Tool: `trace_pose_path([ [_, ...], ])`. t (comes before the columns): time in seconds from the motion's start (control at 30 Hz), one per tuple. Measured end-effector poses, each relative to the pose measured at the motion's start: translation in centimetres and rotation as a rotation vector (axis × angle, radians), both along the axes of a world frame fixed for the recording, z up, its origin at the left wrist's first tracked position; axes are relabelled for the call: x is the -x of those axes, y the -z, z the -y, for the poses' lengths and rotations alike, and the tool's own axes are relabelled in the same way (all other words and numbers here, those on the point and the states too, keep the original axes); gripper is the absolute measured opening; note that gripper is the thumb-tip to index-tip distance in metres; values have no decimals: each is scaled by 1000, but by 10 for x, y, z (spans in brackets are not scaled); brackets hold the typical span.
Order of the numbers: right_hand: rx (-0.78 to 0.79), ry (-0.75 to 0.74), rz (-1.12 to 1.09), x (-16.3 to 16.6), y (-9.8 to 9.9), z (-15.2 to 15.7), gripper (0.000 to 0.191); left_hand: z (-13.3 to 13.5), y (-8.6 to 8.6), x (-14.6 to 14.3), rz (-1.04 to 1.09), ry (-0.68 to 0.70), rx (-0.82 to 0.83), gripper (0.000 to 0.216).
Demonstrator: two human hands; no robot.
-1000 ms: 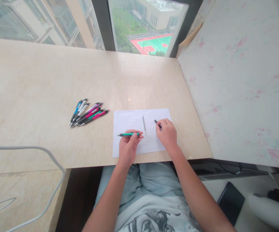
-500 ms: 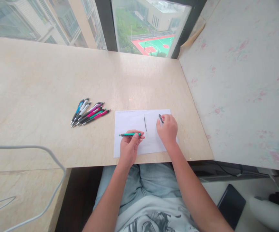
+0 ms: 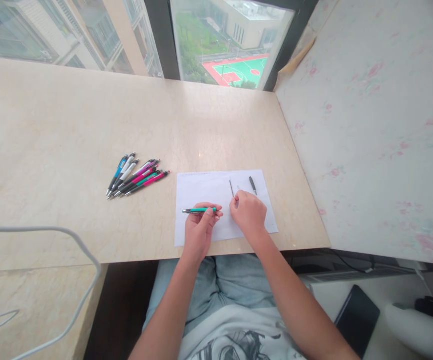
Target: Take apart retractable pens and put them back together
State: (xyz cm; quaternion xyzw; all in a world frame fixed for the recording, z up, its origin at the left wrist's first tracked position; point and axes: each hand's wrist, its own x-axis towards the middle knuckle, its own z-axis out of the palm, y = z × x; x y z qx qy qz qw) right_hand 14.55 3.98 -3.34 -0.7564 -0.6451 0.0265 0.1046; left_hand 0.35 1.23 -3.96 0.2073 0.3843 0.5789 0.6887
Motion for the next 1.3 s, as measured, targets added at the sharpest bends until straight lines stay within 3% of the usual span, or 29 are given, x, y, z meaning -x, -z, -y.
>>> trace_pose_path([
  [0.47,-57,78,-60,-28,1,-3,15,0,-2,0,-5,0,7,17],
  [0.73,-137,67,-243,-31,-1,15,19,0,-2,0,-21,2,22,21],
  [0.97,-215,-60,-675,-20,-6,40,21,-1,-2,1,18,4,40,23],
  [1.17,-74,1,-1146,7,-10,41,24,-1,-8,1,-3,-14,74,25],
  [1.3,68,96,-1509,20,-11,38,32,2,-16,-1,-234,-6,-20,17],
])
